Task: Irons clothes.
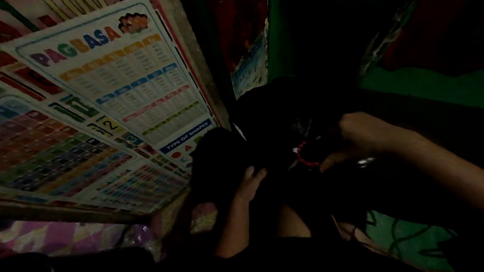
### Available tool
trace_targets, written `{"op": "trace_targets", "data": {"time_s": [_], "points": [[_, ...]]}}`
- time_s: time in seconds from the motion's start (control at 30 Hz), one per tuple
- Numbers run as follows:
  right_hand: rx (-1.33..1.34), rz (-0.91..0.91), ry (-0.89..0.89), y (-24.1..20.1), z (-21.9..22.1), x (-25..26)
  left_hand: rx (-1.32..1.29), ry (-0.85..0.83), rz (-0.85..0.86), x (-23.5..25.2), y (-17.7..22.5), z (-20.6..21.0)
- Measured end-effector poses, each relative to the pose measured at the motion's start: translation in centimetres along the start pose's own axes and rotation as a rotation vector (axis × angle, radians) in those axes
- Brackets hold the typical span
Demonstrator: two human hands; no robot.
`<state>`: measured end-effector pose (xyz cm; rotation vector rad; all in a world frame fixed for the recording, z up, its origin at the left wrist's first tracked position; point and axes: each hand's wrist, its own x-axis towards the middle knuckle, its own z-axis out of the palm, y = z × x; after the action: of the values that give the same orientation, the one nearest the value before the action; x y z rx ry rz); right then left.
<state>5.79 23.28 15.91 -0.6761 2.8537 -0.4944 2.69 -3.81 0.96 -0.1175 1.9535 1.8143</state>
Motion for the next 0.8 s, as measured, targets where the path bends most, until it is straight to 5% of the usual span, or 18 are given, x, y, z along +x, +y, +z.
{"op": "trace_targets", "data": {"time_s": [0.17, 0.4, 0.6, 0.8], "points": [[-0.02, 0.173, 0.163, 1.8, 1.3, -9.4, -0.076, -0.187, 0.075, 0.3, -1.3, -1.1], [-0.014, 0.742, 0.284, 5.0, 0.4, -16.5, -0.125, -0.288, 0.152, 0.6, -2.3, -2.3], [-0.036, 0.709, 0.263, 1.8, 0.1, -12.7, -0.039, -0.258, 0.086, 1.0, -2.5, -2.2], [-0.091, 0.561, 0.27, -3.0, 0.9, -3.5, -0.064, -0.274, 0.105, 1.1, -2.5, -2.4]]}}
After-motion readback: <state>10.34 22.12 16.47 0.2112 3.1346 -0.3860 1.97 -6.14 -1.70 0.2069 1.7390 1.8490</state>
